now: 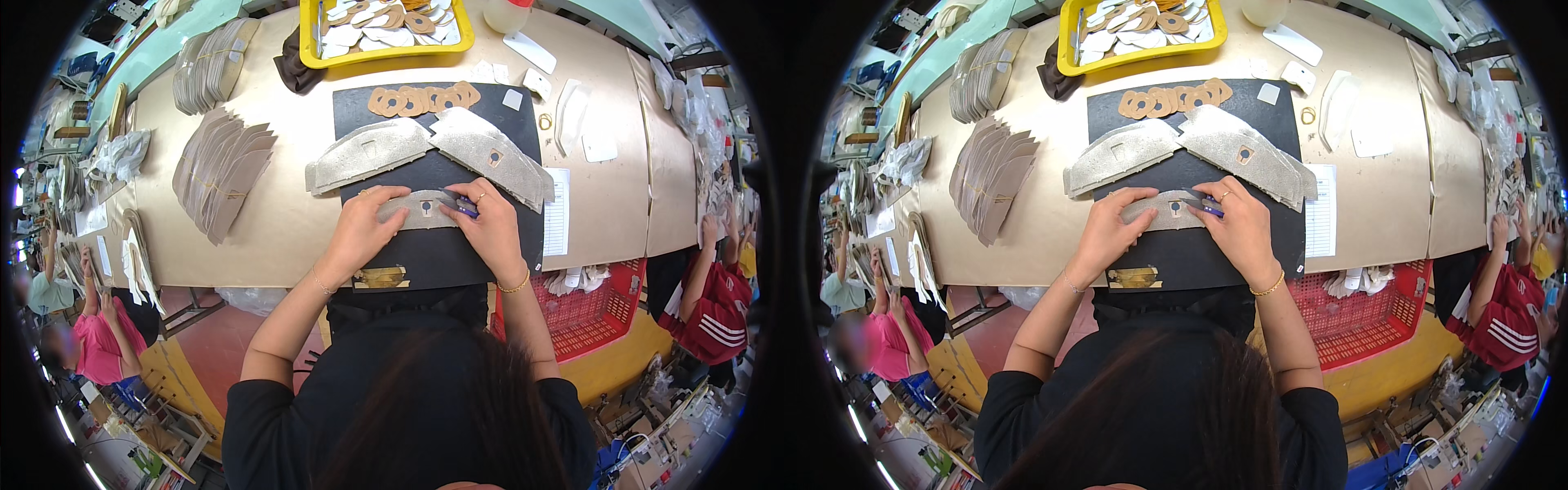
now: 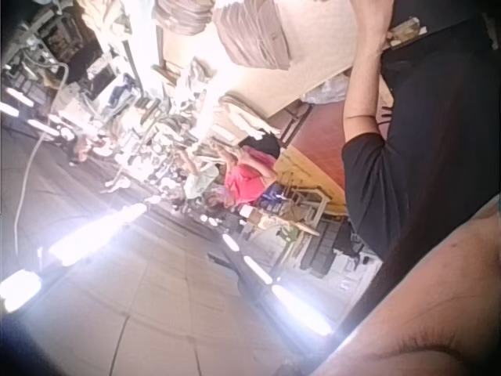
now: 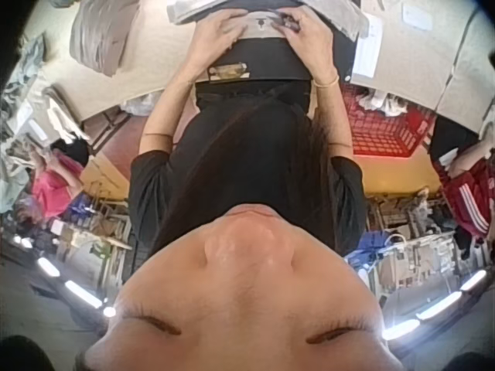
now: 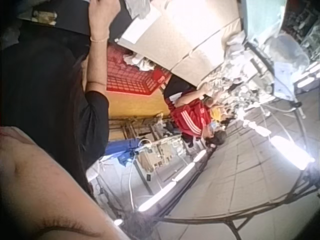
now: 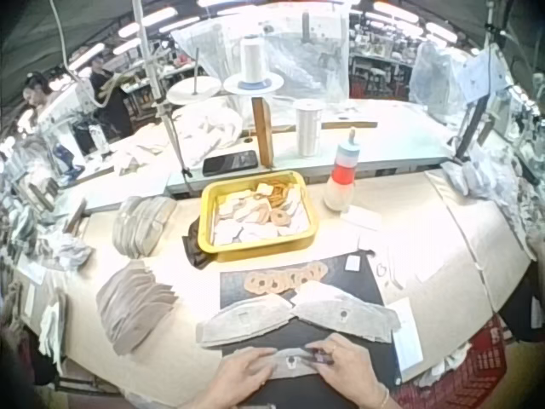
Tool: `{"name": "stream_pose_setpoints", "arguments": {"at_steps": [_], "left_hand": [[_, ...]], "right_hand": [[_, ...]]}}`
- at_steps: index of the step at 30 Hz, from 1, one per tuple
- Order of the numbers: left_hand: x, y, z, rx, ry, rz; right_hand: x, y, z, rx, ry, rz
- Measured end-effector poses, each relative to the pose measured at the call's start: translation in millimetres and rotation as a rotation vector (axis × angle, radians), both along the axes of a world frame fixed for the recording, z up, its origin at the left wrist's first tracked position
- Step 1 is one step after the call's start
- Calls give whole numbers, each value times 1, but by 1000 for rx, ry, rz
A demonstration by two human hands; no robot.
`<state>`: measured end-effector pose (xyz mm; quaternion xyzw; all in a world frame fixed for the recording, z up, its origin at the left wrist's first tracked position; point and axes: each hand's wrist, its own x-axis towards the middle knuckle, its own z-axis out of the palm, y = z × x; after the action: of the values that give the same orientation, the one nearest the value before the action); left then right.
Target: The person uses a small cutting tool to trim and shape light-colored fabric pieces on a worktable. They repeatedly pick up pieces, cut along edges, and place finished pieces into a yellow tray while other workers are visible in the background.
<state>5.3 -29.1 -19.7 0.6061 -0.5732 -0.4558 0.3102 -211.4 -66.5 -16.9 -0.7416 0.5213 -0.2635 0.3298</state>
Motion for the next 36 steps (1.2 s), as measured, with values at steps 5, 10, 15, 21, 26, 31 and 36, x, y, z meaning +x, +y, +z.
{"name": "stream_pose_setpoints", "arguments": {"at_steps": [5,10,15,21,26,31,36], "left_hand": [[0,0,0,26,-9,1],[-1,0,1,38,5,7],[-1,0,2,50,21,17],[-2,-1,5,52,8,13],[-3,-2,10,110,9,25],[-2,-1,8,89,19,22],[0,0,0,24,-25,-5]], "right_hand": [[0,0,0,11,12,-5],[0,0,-1,2,9,-5],[0,0,-2,-8,15,-1],[0,1,-1,3,25,-5],[1,0,0,9,45,-7],[1,0,-1,7,41,-6],[1,0,0,8,43,-4]]}}
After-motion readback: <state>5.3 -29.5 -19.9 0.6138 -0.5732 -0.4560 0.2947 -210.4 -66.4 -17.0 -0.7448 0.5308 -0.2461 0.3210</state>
